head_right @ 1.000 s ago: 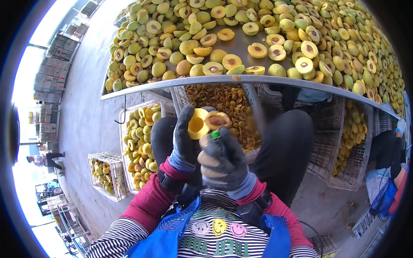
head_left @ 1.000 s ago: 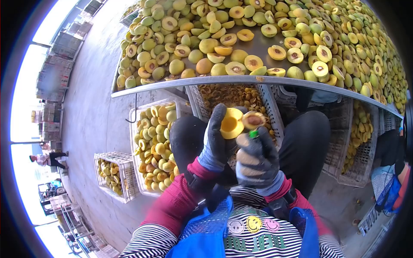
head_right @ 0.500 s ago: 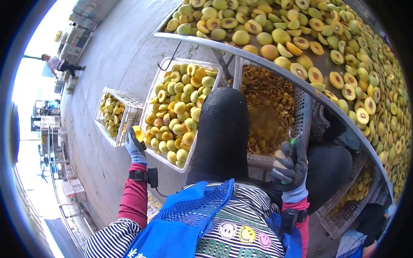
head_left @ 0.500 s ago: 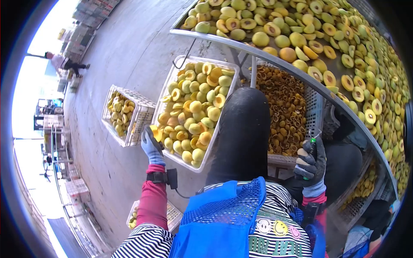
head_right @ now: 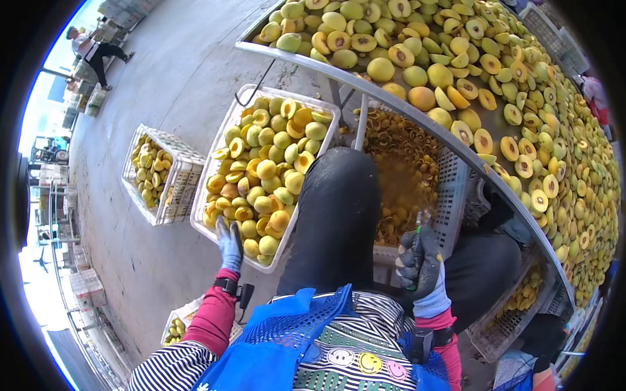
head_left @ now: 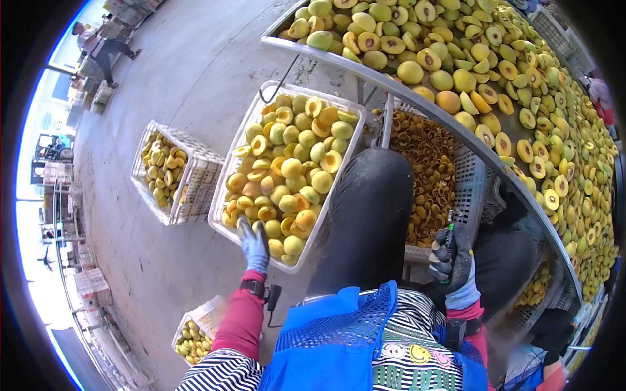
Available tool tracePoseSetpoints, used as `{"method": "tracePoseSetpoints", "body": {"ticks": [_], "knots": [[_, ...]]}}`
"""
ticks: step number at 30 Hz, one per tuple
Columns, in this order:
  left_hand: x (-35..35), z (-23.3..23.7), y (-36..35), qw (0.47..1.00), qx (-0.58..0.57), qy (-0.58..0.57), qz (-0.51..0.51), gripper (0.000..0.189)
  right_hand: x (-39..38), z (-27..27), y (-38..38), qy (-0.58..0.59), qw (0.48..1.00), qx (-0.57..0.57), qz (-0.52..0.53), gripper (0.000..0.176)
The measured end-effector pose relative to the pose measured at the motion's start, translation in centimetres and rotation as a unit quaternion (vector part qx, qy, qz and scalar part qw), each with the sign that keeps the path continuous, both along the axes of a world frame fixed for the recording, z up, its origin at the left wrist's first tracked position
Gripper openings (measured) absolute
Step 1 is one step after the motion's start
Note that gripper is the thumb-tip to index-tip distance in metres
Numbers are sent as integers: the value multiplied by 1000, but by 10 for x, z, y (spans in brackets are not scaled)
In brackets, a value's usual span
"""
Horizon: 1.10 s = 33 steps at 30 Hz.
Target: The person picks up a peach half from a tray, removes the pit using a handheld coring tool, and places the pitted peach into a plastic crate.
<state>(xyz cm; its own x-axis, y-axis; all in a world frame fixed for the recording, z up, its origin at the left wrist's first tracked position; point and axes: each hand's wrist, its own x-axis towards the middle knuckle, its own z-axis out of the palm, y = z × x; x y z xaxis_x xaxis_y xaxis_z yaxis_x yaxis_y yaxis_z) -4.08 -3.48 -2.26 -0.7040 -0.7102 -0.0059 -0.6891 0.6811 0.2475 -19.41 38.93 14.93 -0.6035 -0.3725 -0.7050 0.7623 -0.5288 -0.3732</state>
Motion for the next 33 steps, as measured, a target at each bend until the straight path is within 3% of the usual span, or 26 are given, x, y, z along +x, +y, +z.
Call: {"method": "tracePoseSetpoints", "body": {"ticks": [1,3,5,7,9,11,12,15,17,19,21,22,23,27,33], "knots": [[-6,-18,16,992,-51,-118,-17,69,0,-1,-4,6,1000,5,-13,41],[-18,-15,29,991,-67,-118,6,83,-1,4,-11,-38,995,90,25,45],[-13,-14,23,996,-5,-86,-17,81,-4,15,-15,-46,991,121,45,47],[-16,-4,7,988,76,-135,-25,79,-6,5,-7,-26,997,61,32,47],[-21,-28,-36,987,96,-128,-24,73,-8,-2,5,-4,1000,-23,18,43],[-88,48,-12,990,137,41,11,61,-14,-3,14,3,997,-80,-19,39],[-124,68,-2,967,214,137,-14,58,-14,-7,16,6,996,-84,-23,39],[-250,125,64,848,387,326,-157,50,-25,-16,25,4,992,-113,-61,38],[-322,178,133,858,294,259,-333,39,-29,-15,30,-53,990,-108,-72,38],[-375,230,204,877,167,155,-424,36,-27,-11,32,-55,992,-74,-91,39],[-435,219,240,896,3,42,-442,41,-27,-15,39,-64,994,-11,-83,40],[-461,214,258,901,-58,-71,-423,53,-28,-17,41,-46,994,-10,-94,40],[-480,197,267,885,-87,-106,-445,60,-27,-21,42,-51,993,2,-106,41],[-503,183,287,853,-70,-206,-475,68,-32,-22,49,-64,988,-14,-141,41],[-495,180,281,894,-32,-164,-415,73,-32,-16,47,-64,990,33,-120,41]]}}
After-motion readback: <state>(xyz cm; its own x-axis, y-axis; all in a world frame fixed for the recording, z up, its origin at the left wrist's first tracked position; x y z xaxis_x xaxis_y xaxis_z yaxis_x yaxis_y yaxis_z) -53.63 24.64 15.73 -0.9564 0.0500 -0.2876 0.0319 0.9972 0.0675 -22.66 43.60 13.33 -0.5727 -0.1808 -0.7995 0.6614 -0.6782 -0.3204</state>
